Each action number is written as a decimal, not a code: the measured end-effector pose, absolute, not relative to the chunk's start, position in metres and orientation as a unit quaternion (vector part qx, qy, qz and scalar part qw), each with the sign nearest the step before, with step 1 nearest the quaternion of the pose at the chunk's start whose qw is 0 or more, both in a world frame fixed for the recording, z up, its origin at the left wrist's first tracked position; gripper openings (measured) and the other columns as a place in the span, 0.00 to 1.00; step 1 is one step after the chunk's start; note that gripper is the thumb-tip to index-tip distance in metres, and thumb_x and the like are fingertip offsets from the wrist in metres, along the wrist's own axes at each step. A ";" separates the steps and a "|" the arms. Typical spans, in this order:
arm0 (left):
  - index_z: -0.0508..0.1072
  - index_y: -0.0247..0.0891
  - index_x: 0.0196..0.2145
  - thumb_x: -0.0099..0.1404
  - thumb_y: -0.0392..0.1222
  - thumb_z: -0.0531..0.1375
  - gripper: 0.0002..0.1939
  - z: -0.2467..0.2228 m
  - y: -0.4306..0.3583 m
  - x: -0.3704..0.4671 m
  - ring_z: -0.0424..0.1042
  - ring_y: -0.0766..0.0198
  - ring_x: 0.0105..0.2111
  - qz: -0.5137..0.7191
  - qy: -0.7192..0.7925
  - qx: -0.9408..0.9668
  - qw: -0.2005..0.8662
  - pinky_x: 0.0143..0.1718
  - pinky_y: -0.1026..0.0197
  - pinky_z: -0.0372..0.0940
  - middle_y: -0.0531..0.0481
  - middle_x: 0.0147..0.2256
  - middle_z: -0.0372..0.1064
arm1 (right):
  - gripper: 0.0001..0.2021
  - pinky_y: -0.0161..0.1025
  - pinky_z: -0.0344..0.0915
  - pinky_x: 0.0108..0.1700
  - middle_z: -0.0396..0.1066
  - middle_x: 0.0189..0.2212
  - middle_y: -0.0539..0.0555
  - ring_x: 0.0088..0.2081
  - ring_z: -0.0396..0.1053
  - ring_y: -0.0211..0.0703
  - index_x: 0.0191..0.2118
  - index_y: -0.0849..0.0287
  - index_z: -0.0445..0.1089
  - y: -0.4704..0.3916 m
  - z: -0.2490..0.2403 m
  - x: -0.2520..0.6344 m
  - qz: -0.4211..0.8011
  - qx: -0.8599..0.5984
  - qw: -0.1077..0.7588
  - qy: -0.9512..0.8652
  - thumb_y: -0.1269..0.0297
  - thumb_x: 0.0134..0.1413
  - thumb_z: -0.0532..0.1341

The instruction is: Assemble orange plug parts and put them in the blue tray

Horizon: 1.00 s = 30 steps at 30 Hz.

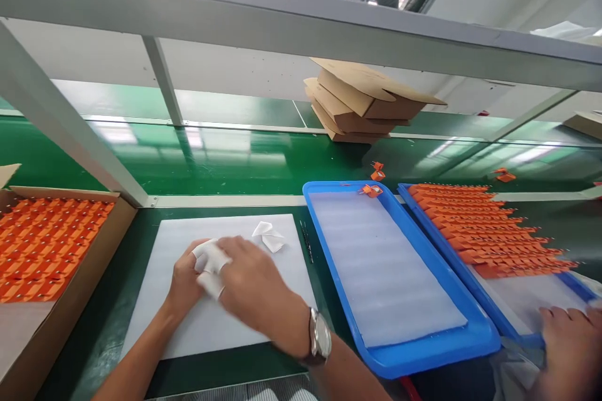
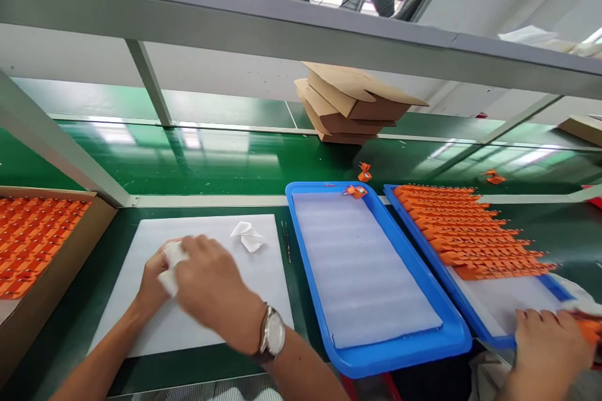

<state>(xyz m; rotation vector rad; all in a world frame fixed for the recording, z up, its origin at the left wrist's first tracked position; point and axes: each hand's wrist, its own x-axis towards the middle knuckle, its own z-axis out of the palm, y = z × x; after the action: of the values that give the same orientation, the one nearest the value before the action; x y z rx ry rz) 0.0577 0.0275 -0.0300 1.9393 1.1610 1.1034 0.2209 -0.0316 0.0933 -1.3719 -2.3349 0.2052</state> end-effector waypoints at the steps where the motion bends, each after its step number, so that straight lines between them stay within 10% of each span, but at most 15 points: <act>1: 0.76 0.42 0.51 0.67 0.41 0.60 0.15 -0.031 0.029 0.058 0.77 0.54 0.46 0.418 0.437 0.733 0.312 0.45 0.53 0.75 0.47 0.48 0.75 | 0.05 0.54 0.72 0.46 0.71 0.46 0.66 0.45 0.70 0.56 0.38 0.64 0.73 -0.023 0.083 0.226 0.077 -0.550 0.209 -0.805 0.71 0.61 0.60; 16: 0.75 0.44 0.50 0.70 0.40 0.58 0.12 -0.026 0.031 0.064 0.76 0.58 0.44 0.414 0.430 0.720 0.354 0.45 0.55 0.75 0.48 0.46 0.74 | 0.11 0.39 0.73 0.42 0.73 0.40 0.51 0.39 0.73 0.41 0.45 0.55 0.75 0.001 -0.014 0.238 0.414 -0.548 0.451 -0.570 0.70 0.57 0.62; 30: 0.69 0.49 0.58 0.71 0.40 0.61 0.19 -0.022 0.043 0.048 0.73 0.58 0.49 0.297 0.352 0.798 0.390 0.49 0.53 0.73 0.48 0.51 0.70 | 0.13 0.45 0.73 0.45 0.71 0.43 0.57 0.43 0.70 0.47 0.51 0.56 0.71 -0.003 -0.012 0.249 0.275 -0.506 0.437 -0.691 0.73 0.65 0.57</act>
<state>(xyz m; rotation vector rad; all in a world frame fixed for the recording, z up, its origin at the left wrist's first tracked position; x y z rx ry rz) 0.0477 0.0429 -0.0216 2.0274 0.8938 0.7556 0.2493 -0.0035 -0.0118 -1.2573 -1.7186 0.6849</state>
